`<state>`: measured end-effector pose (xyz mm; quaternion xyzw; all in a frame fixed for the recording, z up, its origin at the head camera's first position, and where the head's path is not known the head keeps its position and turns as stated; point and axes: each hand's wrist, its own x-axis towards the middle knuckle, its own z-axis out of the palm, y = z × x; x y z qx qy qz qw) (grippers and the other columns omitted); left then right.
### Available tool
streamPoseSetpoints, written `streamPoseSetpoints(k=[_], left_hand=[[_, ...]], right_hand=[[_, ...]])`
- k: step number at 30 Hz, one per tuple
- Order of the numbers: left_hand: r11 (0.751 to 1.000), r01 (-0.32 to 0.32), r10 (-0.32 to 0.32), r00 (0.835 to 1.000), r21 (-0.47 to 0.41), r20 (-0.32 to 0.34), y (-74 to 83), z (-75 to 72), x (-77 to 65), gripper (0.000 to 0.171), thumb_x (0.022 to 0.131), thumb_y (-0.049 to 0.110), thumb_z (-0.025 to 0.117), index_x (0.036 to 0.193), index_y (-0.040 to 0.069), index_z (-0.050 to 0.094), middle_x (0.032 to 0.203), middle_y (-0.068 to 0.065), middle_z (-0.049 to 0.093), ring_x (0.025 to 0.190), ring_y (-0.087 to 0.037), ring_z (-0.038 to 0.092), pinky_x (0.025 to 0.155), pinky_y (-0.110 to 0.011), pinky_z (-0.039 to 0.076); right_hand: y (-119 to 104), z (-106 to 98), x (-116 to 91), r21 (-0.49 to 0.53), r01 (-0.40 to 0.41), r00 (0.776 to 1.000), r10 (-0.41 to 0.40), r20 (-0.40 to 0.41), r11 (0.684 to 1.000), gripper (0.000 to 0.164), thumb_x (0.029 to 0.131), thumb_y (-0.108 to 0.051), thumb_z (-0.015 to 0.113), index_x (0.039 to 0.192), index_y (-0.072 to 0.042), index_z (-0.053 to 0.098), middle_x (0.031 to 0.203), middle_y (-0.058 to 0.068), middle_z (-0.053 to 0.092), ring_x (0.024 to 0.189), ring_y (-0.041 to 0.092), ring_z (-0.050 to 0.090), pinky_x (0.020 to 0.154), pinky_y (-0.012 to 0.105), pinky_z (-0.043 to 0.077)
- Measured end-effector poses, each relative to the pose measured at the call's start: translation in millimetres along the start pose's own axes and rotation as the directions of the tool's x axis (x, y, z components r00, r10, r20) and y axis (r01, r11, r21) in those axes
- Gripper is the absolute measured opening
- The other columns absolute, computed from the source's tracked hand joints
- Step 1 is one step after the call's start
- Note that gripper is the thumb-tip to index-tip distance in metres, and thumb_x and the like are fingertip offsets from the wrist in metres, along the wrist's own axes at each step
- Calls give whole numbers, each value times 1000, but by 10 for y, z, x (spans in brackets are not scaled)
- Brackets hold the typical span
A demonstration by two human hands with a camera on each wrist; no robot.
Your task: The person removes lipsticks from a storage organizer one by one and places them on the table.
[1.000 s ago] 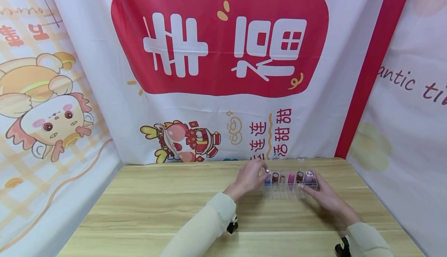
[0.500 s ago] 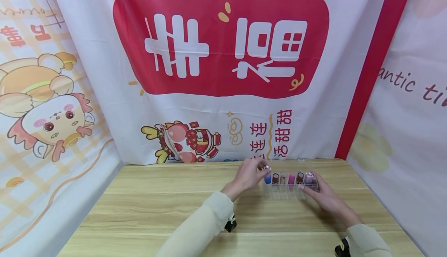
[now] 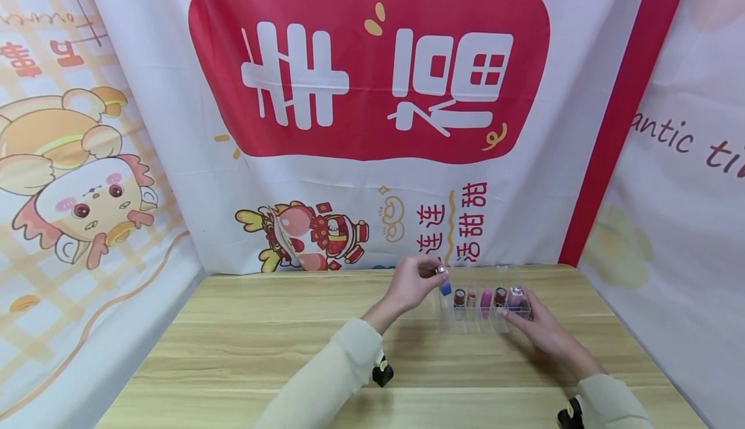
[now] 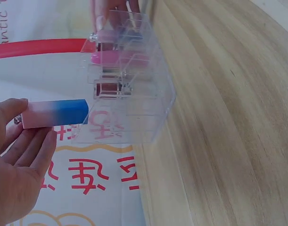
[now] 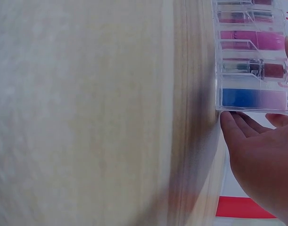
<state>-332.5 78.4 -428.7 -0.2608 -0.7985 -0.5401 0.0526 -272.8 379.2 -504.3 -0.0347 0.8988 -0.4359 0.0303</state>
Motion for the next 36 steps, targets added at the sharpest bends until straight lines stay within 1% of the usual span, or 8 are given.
streamPoseSetpoints(k=[4, 8, 13, 18, 21, 27, 33, 36], left_hand=[[999, 12, -12, 1000, -50, 2, 6, -44, -6, 15, 93, 13, 77, 107, 10, 76, 92, 8, 73, 83, -2, 67, 74, -18, 58], [997, 21, -20, 1000, -69, 3, 27, -101, -10, 14, 93, 14, 77, 106, 12, 77, 93, 8, 73, 85, -2, 67, 74, -19, 58], [995, 52, -52, 999, -79, 5, 62, -171, -1, 12, 92, 15, 77, 104, 14, 77, 95, 8, 74, 90, -3, 67, 76, -20, 58], [995, 71, -70, 997, -73, 16, 60, -230, -1, 11, 93, 15, 75, 104, 16, 75, 97, 10, 72, 95, -5, 66, 79, -21, 57], [995, 74, -73, 997, -64, 14, 49, -259, -13, 11, 93, 15, 75, 104, 16, 75, 99, 7, 72, 96, -6, 66, 80, -21, 57], [996, 83, -83, 996, -36, 18, -15, -315, -45, 14, 93, 14, 75, 107, 15, 74, 109, -5, 73, 98, -10, 66, 82, -22, 57], [994, 107, -106, 994, -22, 32, -85, -363, -78, 15, 94, 15, 74, 110, 15, 74, 103, 5, 72, 98, -10, 66, 83, -24, 57], [993, 115, -114, 993, -27, 31, -121, -374, -91, 15, 94, 13, 74, 109, 13, 74, 101, 5, 72, 97, -10, 66, 83, -24, 57]], right_hand=[[-17, -1, -15, 13, 18, 1000, -18, -2, 1000, 98, 103, -50, 57, 161, 0, -3, 156, 42, 21, 140, 64, 22, 108, 79, 22], [-51, -1, -33, 20, 16, 1000, -16, -3, 1000, 98, 103, -50, 57, 161, 1, -3, 156, 43, 20, 141, 64, 21, 109, 79, 21], [-47, -3, -43, 37, 40, 999, -39, -7, 999, 96, 103, -47, 57, 161, 3, -1, 155, 43, 24, 140, 64, 23, 110, 77, 23], [-35, -5, -40, 37, 23, 1000, -23, 1, 999, 96, 103, -48, 56, 161, 1, -3, 155, 43, 23, 140, 64, 23, 109, 78, 23], [-36, -10, -34, 33, 9, 1000, -10, 7, 999, 97, 103, -48, 56, 161, 1, -4, 155, 43, 22, 141, 64, 21, 109, 78, 22], [-34, -18, -19, 28, -20, 1000, 20, 17, 999, 99, 103, -50, 56, 161, 1, -6, 157, 42, 18, 142, 64, 19, 110, 78, 20], [-46, -21, -17, 31, -24, 1000, 23, 19, 999, 100, 103, -50, 57, 161, 0, -6, 158, 42, 15, 143, 64, 16, 110, 78, 18], [-67, -17, -25, 24, -33, 999, 33, 23, 999, 101, 102, -52, 57, 161, -1, -7, 159, 41, 13, 143, 64, 14, 109, 79, 18]])
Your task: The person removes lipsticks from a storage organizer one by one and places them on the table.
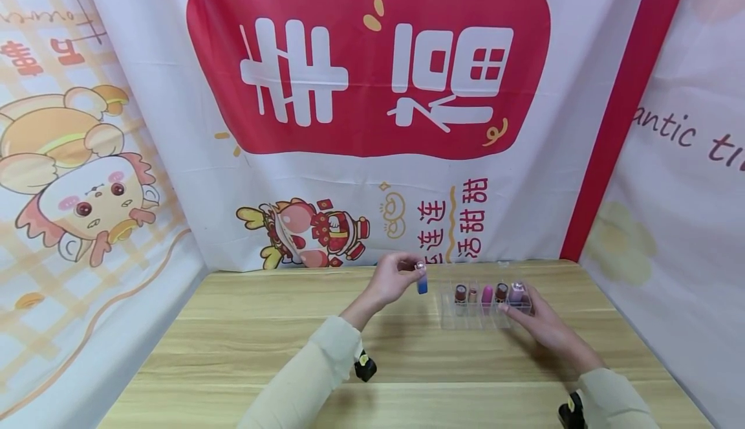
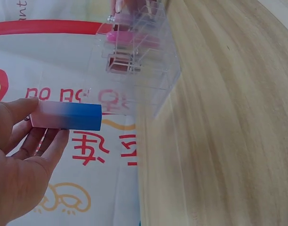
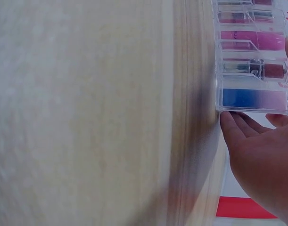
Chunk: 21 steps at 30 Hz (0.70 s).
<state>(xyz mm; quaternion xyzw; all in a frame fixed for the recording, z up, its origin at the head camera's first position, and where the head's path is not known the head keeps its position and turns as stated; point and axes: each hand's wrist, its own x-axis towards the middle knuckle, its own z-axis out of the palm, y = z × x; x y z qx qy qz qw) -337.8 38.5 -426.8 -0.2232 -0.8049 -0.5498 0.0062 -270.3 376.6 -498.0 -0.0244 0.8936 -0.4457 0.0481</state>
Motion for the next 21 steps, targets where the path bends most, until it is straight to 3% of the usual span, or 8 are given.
streamPoseSetpoints(k=[6, 14, 21], left_hand=[[1000, -4, 4, 1000, -2, 6, -90, 19, 10, 12, 93, 11, 75, 105, 9, 75, 100, 1, 72, 94, -11, 67, 83, -25, 57], [999, 53, -54, 997, 11, 53, -207, 77, 11, 18, 95, 13, 74, 110, 3, 74, 99, 2, 71, 95, -12, 67, 81, -26, 58], [996, 87, -87, 995, 12, 52, -336, 137, 17, 9, 93, 9, 74, 103, 8, 74, 96, 2, 71, 92, -11, 67, 80, -26, 58]], right_hand=[[-8, -11, 1, -8, -2, 1000, 2, 4, 1000, 100, 102, -52, 57, 161, -1, -5, 159, 41, 12, 143, 64, 14, 109, 79, 18], [21, -21, 26, -9, -6, 1000, 6, 4, 1000, 100, 102, -52, 57, 162, -1, -5, 160, 41, 11, 144, 64, 13, 109, 79, 18], [23, -9, 15, -2, 5, 1000, -5, -1, 1000, 101, 102, -52, 57, 161, -1, -7, 160, 41, 12, 143, 64, 15, 110, 79, 19]])
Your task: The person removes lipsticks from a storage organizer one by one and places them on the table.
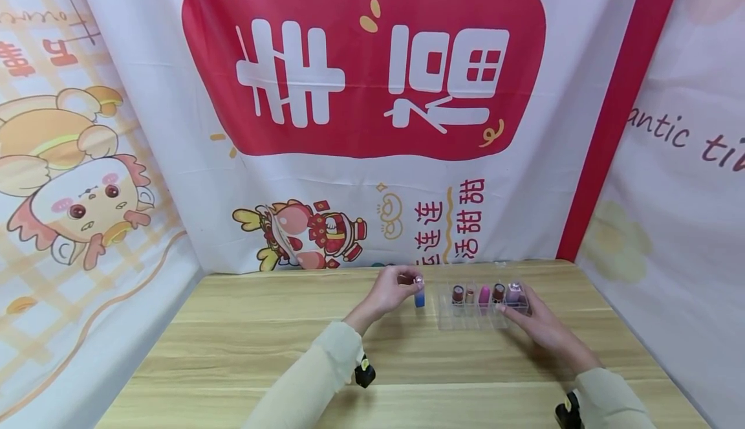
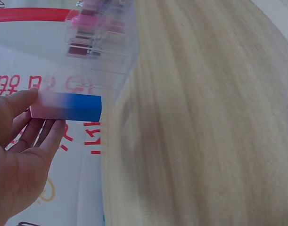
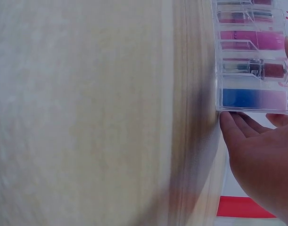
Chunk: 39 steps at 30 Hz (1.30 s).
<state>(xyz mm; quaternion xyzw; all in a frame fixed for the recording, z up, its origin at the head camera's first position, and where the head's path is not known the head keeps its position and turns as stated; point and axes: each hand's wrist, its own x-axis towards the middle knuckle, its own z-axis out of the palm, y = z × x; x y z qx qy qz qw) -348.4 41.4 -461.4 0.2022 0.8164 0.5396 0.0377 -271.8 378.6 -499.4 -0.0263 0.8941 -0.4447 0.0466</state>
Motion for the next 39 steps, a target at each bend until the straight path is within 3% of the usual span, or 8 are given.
streamPoseSetpoints(k=[10, 15, 20, 32, 39], left_hand=[[1000, -6, 6, 1000, -2, -6, -118, 52, -2, 11, 92, 5, 75, 103, 2, 74, 92, 0, 71, 86, -9, 64, 79, -23, 56], [1000, -6, 6, 1000, 2, 3, -161, 65, 7, 14, 93, 6, 75, 105, -1, 73, 92, -1, 71, 87, -9, 64, 80, -24, 56], [1000, 10, -11, 1000, 13, 9, -195, 86, 25, 12, 93, 7, 75, 104, 3, 74, 92, 2, 70, 87, -8, 64, 81, -25, 56], [1000, -23, 23, 1000, -8, -2, -225, 153, 20, 9, 89, 3, 77, 97, 6, 74, 91, 0, 72, 86, -10, 67, 78, -23, 57], [997, 21, -18, 999, -73, 42, -219, 134, -23, 30, 89, 6, 79, 117, 4, 69, 108, -8, 72, 98, -18, 69, 85, -29, 60]], right_hand=[[21, 35, -15, 22, 96, 995, -96, -38, 995, 94, 104, -42, 58, 160, 5, -1, 154, 43, 26, 139, 63, 29, 111, 73, 28], [22, 32, -7, 24, 93, 995, -92, -39, 995, 93, 104, -43, 58, 160, 4, 0, 155, 42, 25, 139, 63, 27, 111, 74, 27], [24, 28, 4, 34, 95, 995, -93, -41, 995, 93, 104, -43, 58, 161, 4, 2, 154, 42, 26, 140, 63, 27, 111, 74, 26], [28, 32, 10, 59, 98, 994, -96, -46, 993, 92, 104, -40, 60, 161, 4, 2, 154, 42, 27, 140, 62, 27, 112, 73, 26], [20, 21, 7, 73, 54, 998, -53, -19, 996, 96, 103, -45, 59, 162, 0, -2, 158, 40, 21, 143, 62, 21, 112, 75, 22]])
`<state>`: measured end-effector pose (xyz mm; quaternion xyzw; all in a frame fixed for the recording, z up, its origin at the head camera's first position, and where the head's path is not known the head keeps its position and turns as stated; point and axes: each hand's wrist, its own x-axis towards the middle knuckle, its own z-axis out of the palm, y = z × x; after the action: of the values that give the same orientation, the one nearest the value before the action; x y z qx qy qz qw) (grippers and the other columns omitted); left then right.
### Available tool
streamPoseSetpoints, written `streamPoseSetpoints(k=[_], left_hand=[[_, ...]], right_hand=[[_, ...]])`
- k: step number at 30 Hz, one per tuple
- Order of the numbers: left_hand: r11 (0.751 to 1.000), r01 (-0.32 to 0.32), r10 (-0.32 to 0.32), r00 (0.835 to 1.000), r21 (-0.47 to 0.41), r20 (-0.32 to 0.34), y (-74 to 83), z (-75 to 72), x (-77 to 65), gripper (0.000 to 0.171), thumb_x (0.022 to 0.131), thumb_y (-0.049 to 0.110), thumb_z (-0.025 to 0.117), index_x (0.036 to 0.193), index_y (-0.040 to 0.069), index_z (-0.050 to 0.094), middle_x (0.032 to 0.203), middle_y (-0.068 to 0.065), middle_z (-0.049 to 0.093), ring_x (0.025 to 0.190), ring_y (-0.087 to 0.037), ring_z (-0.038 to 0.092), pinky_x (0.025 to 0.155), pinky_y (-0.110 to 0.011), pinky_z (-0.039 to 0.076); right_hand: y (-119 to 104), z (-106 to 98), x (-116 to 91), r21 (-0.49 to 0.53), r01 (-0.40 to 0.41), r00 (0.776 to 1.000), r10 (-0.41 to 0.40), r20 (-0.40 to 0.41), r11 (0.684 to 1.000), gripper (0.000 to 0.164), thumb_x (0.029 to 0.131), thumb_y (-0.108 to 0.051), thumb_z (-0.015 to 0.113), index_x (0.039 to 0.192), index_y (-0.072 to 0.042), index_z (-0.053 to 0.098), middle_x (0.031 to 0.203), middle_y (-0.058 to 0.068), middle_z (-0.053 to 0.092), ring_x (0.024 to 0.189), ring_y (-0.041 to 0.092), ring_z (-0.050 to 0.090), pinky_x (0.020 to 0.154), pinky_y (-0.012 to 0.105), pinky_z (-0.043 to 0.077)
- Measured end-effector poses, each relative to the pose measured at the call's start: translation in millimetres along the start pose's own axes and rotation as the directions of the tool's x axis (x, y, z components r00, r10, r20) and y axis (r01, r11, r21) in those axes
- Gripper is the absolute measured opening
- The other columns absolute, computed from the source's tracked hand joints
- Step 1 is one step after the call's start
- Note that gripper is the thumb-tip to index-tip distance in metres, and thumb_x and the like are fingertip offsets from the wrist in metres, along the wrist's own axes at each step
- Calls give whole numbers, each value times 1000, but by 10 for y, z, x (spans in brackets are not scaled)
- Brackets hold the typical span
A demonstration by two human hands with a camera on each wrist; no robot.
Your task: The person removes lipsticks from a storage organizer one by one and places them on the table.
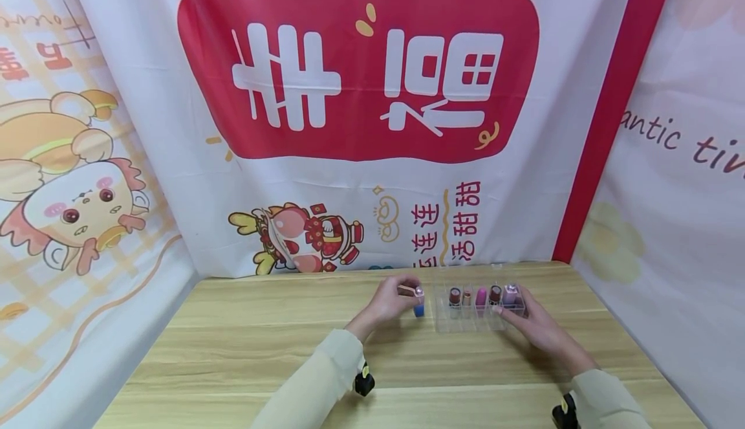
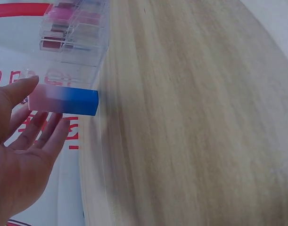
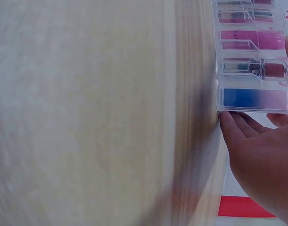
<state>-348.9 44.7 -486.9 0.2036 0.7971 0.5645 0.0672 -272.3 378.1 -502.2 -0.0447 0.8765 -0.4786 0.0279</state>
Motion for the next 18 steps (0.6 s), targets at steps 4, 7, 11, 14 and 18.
streamPoseSetpoints(k=[4, 7, 11, 14, 18], left_hand=[[999, 43, -43, 999, -8, -3, -11, -23, -27, 45, 89, 13, 80, 131, 8, 64, 126, -13, 66, 109, -25, 66, 92, -36, 58], [998, 60, -60, 998, 13, -5, -19, -45, -55, 48, 89, 19, 81, 133, 12, 63, 132, -13, 63, 114, -27, 64, 94, -38, 57], [997, 44, -44, 999, 59, -10, -13, -82, -88, 48, 89, 25, 81, 132, 15, 63, 131, -11, 64, 114, -25, 62, 94, -38, 56], [994, 22, -20, 1000, 106, -21, -4, -116, -100, 48, 89, 27, 82, 131, 14, 64, 130, -11, 64, 114, -24, 62, 94, -38, 55], [986, -8, 15, 999, 166, -38, 25, -168, -112, 48, 89, 27, 81, 132, 12, 64, 131, -11, 64, 116, -27, 61, 96, -38, 54]], right_hand=[[0, 6, -7, -5, 17, 1000, -17, -9, 1000, 95, 103, -44, 59, 161, 3, 0, 156, 41, 24, 142, 62, 24, 112, 74, 24], [14, 19, -18, -1, 26, 1000, -26, -11, 1000, 94, 103, -42, 60, 160, 4, 1, 155, 41, 25, 141, 62, 25, 112, 74, 24], [20, 28, -24, 2, 1, 1000, -1, -2, 1000, 96, 103, -43, 59, 161, 2, -3, 157, 41, 20, 143, 62, 20, 112, 75, 21], [17, 26, -18, 0, -12, 1000, 12, -2, 1000, 97, 103, -44, 59, 161, 1, -4, 158, 41, 19, 143, 62, 19, 113, 75, 19], [7, 15, -8, 9, 5, 1000, -5, -11, 1000, 96, 103, -44, 60, 161, 2, -2, 157, 41, 21, 143, 62, 21, 113, 74, 20]])
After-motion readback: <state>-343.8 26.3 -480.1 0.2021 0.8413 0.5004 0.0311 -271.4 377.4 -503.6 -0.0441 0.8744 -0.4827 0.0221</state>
